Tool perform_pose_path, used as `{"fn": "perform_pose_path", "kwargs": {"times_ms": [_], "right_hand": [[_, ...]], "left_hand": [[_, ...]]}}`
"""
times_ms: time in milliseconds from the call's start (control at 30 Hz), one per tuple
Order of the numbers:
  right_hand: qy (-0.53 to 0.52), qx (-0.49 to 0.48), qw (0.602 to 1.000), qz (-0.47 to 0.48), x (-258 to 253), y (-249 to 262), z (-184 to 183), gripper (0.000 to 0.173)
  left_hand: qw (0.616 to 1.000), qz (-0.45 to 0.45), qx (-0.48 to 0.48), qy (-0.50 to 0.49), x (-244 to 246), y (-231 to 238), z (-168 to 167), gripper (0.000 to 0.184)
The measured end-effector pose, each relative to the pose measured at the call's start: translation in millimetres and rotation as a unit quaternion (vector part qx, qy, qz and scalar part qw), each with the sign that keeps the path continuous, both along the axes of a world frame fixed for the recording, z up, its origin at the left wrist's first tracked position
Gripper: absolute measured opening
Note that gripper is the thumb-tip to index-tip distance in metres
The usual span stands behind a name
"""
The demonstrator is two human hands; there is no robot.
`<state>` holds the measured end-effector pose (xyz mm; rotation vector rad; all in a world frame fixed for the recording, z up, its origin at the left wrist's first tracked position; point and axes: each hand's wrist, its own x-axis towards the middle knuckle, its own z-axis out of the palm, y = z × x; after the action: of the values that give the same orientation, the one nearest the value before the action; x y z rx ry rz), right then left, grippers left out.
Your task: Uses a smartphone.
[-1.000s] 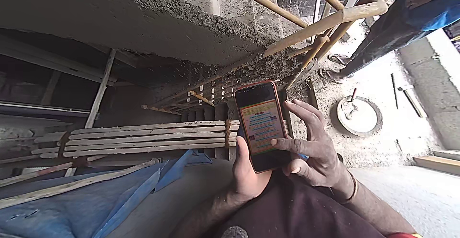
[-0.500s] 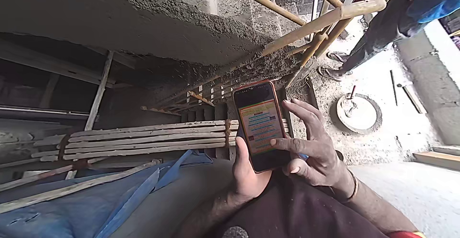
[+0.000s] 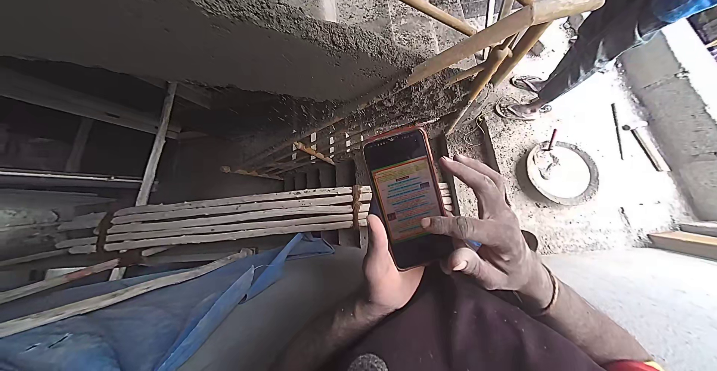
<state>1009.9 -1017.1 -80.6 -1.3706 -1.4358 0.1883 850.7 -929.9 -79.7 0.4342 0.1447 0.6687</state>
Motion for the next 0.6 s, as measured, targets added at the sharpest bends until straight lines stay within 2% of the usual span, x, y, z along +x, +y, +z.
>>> {"fn": "perform_pose_path", "kwargs": {"times_ms": [600], "right_hand": [[-0.002, 0.001, 1.0, -0.006, 2.2, 3.3, -1.3, 0.049]], "left_hand": [[1.0, -0.015, 0.009, 0.003, 2.0, 5.3, -1.5, 0.058]]}}
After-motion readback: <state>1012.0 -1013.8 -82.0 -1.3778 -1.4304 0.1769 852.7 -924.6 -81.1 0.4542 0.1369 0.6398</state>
